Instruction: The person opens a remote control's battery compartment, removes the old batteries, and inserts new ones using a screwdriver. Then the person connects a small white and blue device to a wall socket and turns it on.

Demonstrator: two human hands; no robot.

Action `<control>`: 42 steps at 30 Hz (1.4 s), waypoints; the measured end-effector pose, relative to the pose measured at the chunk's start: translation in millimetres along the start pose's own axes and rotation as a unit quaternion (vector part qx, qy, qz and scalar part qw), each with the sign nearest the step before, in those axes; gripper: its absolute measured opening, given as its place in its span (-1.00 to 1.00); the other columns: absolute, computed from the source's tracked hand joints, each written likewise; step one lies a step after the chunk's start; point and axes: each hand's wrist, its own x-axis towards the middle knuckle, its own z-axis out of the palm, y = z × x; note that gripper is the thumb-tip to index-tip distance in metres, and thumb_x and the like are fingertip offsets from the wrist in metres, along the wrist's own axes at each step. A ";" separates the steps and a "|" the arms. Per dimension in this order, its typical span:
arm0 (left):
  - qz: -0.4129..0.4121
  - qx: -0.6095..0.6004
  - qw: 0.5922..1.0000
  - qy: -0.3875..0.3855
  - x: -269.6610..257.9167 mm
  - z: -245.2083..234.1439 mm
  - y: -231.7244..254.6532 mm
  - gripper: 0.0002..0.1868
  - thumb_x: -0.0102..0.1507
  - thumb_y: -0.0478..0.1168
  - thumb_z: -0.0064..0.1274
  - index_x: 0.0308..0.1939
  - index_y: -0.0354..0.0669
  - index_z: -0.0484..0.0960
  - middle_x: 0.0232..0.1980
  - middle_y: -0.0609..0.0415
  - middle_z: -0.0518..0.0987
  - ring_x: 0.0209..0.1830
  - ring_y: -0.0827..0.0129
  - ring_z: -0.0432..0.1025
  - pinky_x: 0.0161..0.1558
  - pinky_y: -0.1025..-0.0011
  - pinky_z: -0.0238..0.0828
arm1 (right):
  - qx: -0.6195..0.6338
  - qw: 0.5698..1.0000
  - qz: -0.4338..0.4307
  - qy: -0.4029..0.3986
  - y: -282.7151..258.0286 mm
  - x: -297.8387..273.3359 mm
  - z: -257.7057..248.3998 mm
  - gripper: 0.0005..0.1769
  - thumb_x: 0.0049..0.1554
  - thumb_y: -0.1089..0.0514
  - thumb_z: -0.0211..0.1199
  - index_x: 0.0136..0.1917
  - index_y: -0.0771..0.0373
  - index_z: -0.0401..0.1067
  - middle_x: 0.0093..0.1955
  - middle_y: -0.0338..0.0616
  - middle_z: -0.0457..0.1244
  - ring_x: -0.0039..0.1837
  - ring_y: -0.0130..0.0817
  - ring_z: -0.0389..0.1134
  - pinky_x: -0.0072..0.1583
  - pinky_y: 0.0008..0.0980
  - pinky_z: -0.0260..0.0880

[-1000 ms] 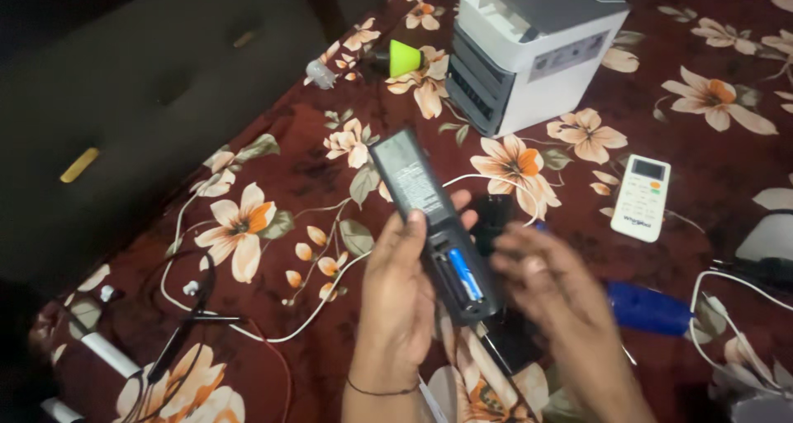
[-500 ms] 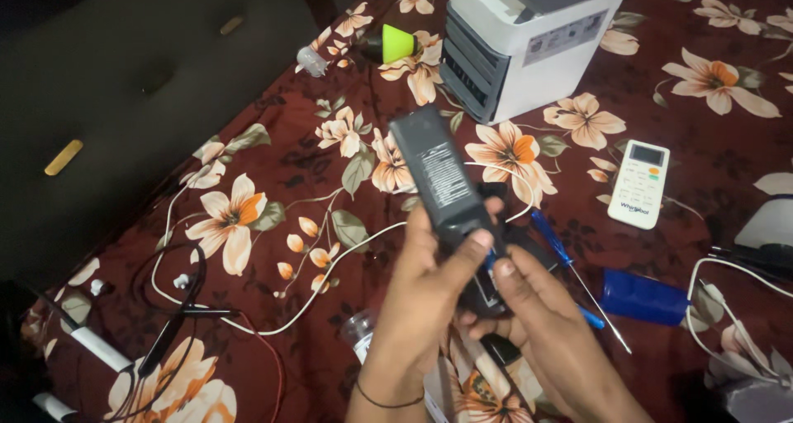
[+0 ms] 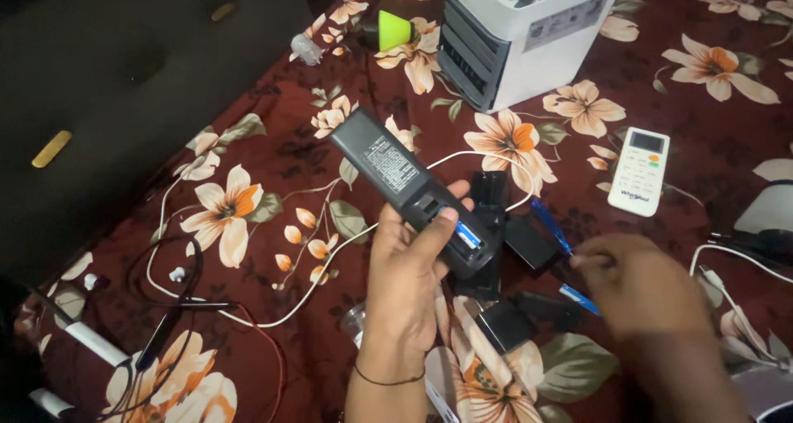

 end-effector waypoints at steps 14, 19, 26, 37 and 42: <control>-0.055 0.023 0.998 -0.005 -12.8 21.0 3.6 -0.40 0.19 -0.47 -0.13 0.33 -0.07 0.27 0.26 0.02 0.58 0.13 0.34 0.51 0.00 0.32 0.54 | 0.352 0.933 -0.048 0.065 15.1 16.6 4.5 -0.66 0.28 0.21 0.20 0.31 0.28 0.46 -0.02 -0.18 0.35 -0.06 -0.32 0.30 -0.05 -0.38 0.33; -0.001 0.035 0.995 -0.092 -17.1 21.6 -1.1 -0.26 0.15 -0.55 -0.11 0.42 -0.11 0.20 0.27 -0.03 0.54 0.14 0.32 0.48 0.09 0.40 0.44 | 0.597 0.778 -0.170 0.094 -4.5 -14.0 1.2 -0.87 0.37 0.25 0.17 0.10 0.38 0.34 0.07 -0.02 0.34 0.07 -0.24 0.43 0.20 -0.27 0.53; 0.021 0.045 0.991 -0.123 -19.4 19.3 -2.3 -0.25 0.18 -0.56 -0.08 0.45 -0.09 0.17 0.29 -0.04 0.52 0.14 0.34 0.46 0.10 0.38 0.43 | 0.464 0.852 -0.198 0.140 -33.1 -36.5 1.3 -0.84 0.44 0.25 0.13 0.10 0.43 0.26 -0.01 0.25 0.36 0.04 -0.09 0.50 0.14 -0.15 0.62; 0.047 0.055 0.994 -0.087 -19.7 20.2 3.0 -0.42 0.20 -0.58 -0.08 0.31 -0.24 0.32 0.24 -0.04 0.56 0.17 0.28 0.49 0.15 0.36 0.46 | 0.452 0.854 -0.226 0.124 -34.5 -37.8 1.3 -0.85 0.39 0.26 -0.02 0.13 0.38 0.10 -0.03 0.28 0.35 0.00 -0.07 0.50 0.11 -0.13 0.63; 0.035 0.023 0.995 -0.091 -19.9 19.3 3.3 -0.41 0.20 -0.58 -0.09 0.31 -0.23 0.30 0.25 -0.05 0.54 0.19 0.26 0.50 0.17 0.35 0.47 | 0.467 0.846 -0.222 0.127 -30.2 -33.9 7.6 -0.86 0.35 0.30 -0.03 0.11 0.40 0.08 -0.07 0.29 0.35 -0.02 -0.04 0.51 0.07 -0.07 0.66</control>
